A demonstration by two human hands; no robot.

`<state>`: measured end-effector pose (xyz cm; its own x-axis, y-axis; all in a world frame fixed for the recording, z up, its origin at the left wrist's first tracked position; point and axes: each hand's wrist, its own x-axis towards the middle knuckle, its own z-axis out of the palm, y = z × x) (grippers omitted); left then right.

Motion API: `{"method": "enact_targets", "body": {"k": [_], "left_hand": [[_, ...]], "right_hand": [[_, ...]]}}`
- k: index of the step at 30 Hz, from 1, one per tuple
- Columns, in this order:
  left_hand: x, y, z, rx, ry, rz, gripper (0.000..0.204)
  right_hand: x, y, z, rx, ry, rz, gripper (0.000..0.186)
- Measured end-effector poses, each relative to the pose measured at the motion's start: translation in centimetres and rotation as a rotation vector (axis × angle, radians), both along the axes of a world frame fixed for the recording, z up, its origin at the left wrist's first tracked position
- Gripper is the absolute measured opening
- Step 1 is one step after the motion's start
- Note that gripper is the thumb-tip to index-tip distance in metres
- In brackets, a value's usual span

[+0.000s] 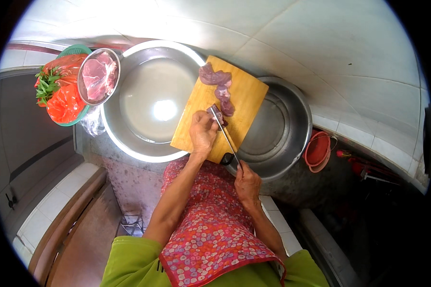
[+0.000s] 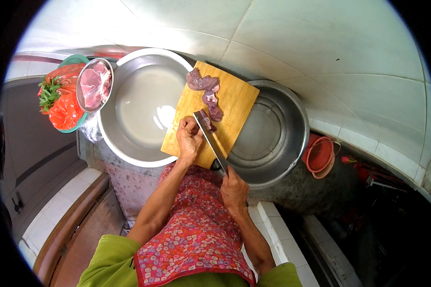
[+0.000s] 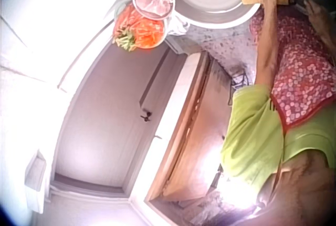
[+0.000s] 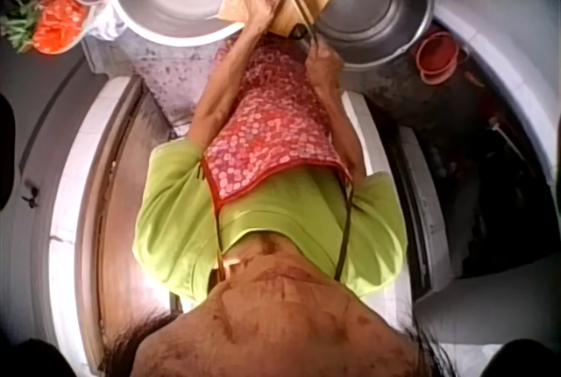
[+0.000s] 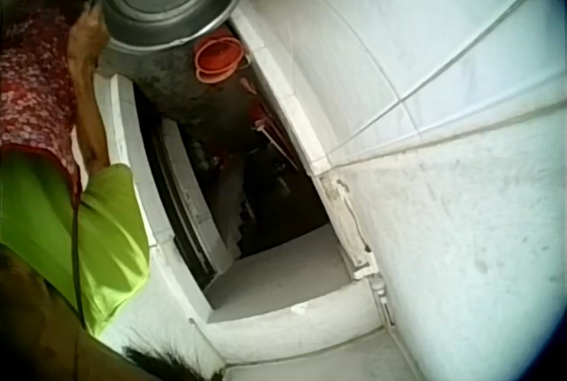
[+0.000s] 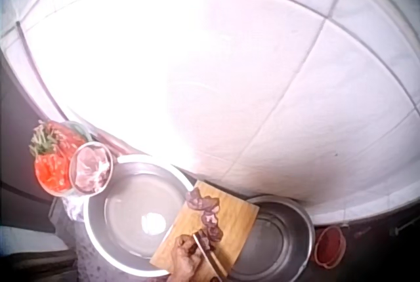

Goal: The person washes a cutting board and cleaver in a metal basin, then slices pieces of raw meat on the board and places them into a small bowl. The person repeats this process with additional meat pieces.

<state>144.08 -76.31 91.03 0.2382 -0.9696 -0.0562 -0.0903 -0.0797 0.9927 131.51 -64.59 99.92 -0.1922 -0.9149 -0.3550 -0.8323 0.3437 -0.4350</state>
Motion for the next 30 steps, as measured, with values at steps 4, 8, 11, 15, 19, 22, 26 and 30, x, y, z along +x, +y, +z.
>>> {"method": "enact_targets", "body": {"k": [4,8,11,15,19,22,26,30], "left_hand": [[-0.2,-0.1,-1.4,0.177,0.447,0.15,0.007],[0.1,0.0,-0.5,0.073,-0.287,0.008,0.013],[0.1,-0.1,-1.2,0.151,-0.003,0.04,0.014],[-0.2,-0.4,-1.8,0.265,0.495,0.129,0.007],[-0.2,-0.8,-1.7,0.327,0.788,0.182,0.004],[0.2,-0.8,-0.9,0.332,0.805,0.146,0.005],[-0.1,-0.9,0.1,0.218,0.361,0.085,0.006],[0.8,-0.7,-0.1,0.116,-0.199,-0.037,0.009]], "right_hand": [[-0.1,-0.4,0.7,-0.026,0.021,0.035,0.025],[-0.4,-0.5,0.6,-0.064,0.014,0.06,0.023],[-0.4,-1.0,0.9,0.015,0.042,0.075,0.023],[-0.4,-2.0,1.3,0.11,-0.007,0.09,0.026],[-0.4,-3.2,1.5,0.15,-0.048,0.099,0.024],[0.3,-5.0,1.1,0.174,-0.066,0.1,0.025],[0.9,-6.9,-2.2,0.055,0.006,0.172,0.021],[0.6,-6.9,-2.4,0.135,0.031,0.168,0.021]]}}
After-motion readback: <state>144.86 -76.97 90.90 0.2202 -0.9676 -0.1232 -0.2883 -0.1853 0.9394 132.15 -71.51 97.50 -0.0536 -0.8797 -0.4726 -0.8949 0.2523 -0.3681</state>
